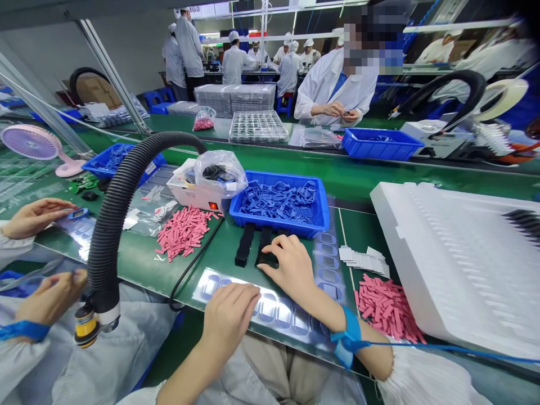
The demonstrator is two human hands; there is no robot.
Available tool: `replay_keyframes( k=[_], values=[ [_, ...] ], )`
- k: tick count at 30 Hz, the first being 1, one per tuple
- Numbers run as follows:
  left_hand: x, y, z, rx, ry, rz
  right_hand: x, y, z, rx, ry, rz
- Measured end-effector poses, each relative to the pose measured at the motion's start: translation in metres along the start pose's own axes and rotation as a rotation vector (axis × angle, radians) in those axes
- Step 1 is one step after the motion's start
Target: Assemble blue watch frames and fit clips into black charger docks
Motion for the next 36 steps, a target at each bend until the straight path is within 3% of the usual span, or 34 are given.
replay_keyframes(
  k=[4,9,12,16,24,36],
  values=[
    [-0.029,-0.005,-0.005,-0.111,-0.016,0.002,0.001,0.001,0.006,0.049,0.008,0.0],
    [-0.054,-0.01,-0.012,-0.166,-0.09,-0.043,0.011,0.012,0.029,0.082,-0.011,-0.008],
    [-0.057,-0.012,-0.011,-0.176,-0.112,-0.062,0.019,0.02,0.037,0.16,-0.073,-0.054],
    [-0.055,-0.008,-0.008,-0.192,-0.105,-0.079,0.026,0.026,0.029,0.227,-0.114,-0.115],
    [-0.064,0.002,-0.015,-0.213,-0.086,-0.153,0.015,0.022,0.021,0.206,-0.122,-0.153],
    [-0.078,-0.022,-0.019,-0.36,0.038,-0.304,0.006,0.022,0.031,0.176,-0.18,-0.189]
  ],
)
Point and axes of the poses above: each hand's wrist, its own x-axis away from the middle knuckle, its own z-axis out of the back of the hand, y = z × x, the point moved 2 cm from there along -x, towards the middle knuckle, and after that the axes turned 11 degrees about -x, right-handed, at the moved point
